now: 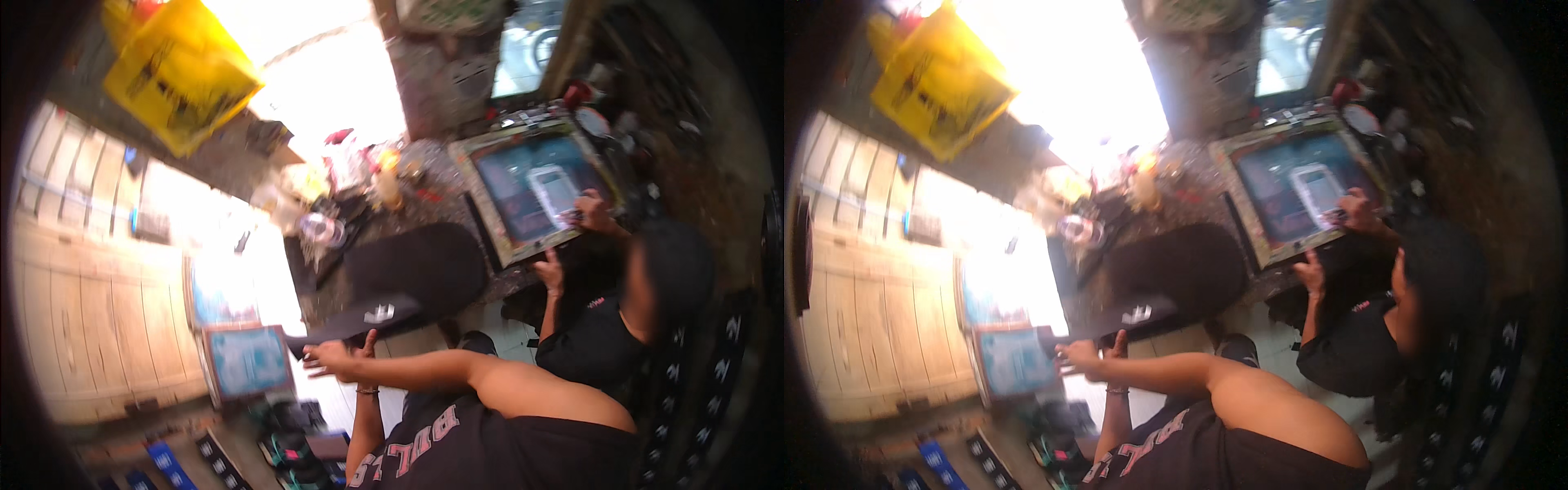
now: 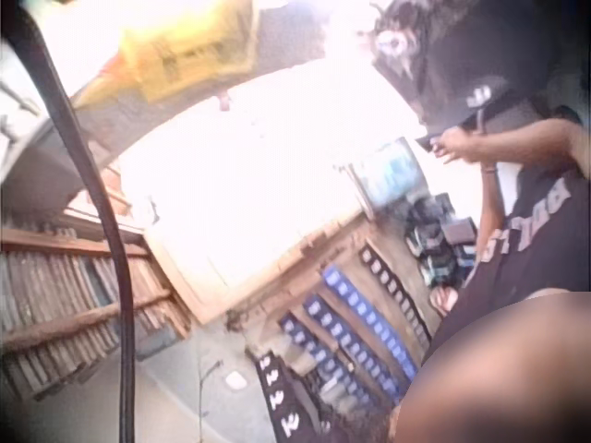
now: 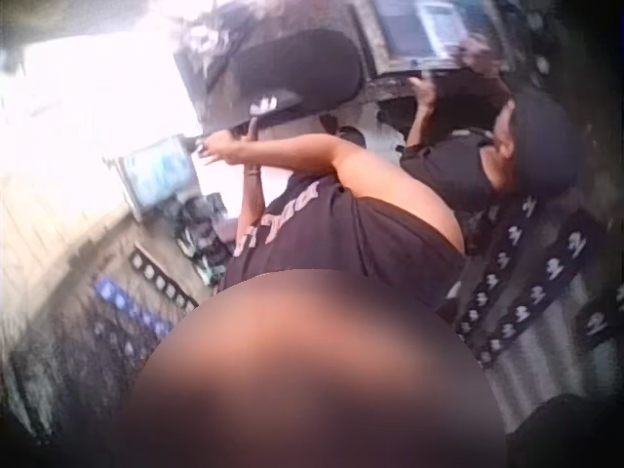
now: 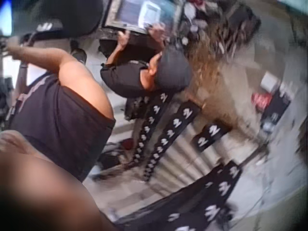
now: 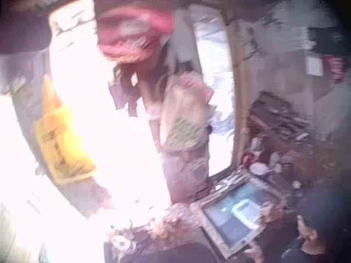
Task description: The person repeatedly picks up black shoe insoles, places them on a screen printing frame, and hands them to a coworker who applies ink. The person then removes the printed insoles and hangs them on a wall rack to dry. This cycle is repeated multiple times.
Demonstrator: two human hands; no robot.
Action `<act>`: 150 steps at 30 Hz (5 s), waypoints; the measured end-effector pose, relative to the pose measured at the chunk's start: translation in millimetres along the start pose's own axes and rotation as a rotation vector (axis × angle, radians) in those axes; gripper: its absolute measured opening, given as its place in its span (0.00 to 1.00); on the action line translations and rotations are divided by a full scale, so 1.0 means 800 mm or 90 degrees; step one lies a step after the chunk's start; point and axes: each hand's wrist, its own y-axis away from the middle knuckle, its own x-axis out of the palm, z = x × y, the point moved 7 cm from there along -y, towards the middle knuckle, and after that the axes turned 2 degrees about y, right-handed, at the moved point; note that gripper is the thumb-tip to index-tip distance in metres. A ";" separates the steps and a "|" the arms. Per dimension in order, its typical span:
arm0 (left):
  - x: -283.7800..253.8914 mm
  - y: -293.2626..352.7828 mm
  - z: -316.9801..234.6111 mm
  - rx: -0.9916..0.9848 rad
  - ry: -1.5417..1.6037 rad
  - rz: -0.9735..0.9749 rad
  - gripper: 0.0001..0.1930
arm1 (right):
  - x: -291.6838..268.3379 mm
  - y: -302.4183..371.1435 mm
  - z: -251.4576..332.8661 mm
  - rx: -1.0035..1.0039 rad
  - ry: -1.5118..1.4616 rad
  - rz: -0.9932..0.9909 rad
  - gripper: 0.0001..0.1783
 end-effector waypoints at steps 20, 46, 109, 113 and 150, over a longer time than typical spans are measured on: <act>-0.009 0.099 -0.240 0.081 -0.626 0.213 0.19 | 0.113 0.190 0.000 -0.420 -0.127 0.419 0.25; 0.304 0.653 -0.144 -0.139 -0.015 1.136 0.22 | -0.404 0.928 -0.462 -1.102 -0.245 -0.760 0.36; 0.649 1.071 0.086 0.230 -0.463 0.616 0.19 | -0.853 1.758 -0.322 -1.185 0.306 -1.485 0.15; 0.207 0.951 0.337 -0.137 -0.876 0.483 0.21 | -0.946 1.312 -0.254 -0.628 0.264 -0.743 0.20; -0.258 0.642 0.169 -0.581 0.059 -0.399 0.17 | -0.480 -0.037 0.141 -0.110 0.200 -0.577 0.06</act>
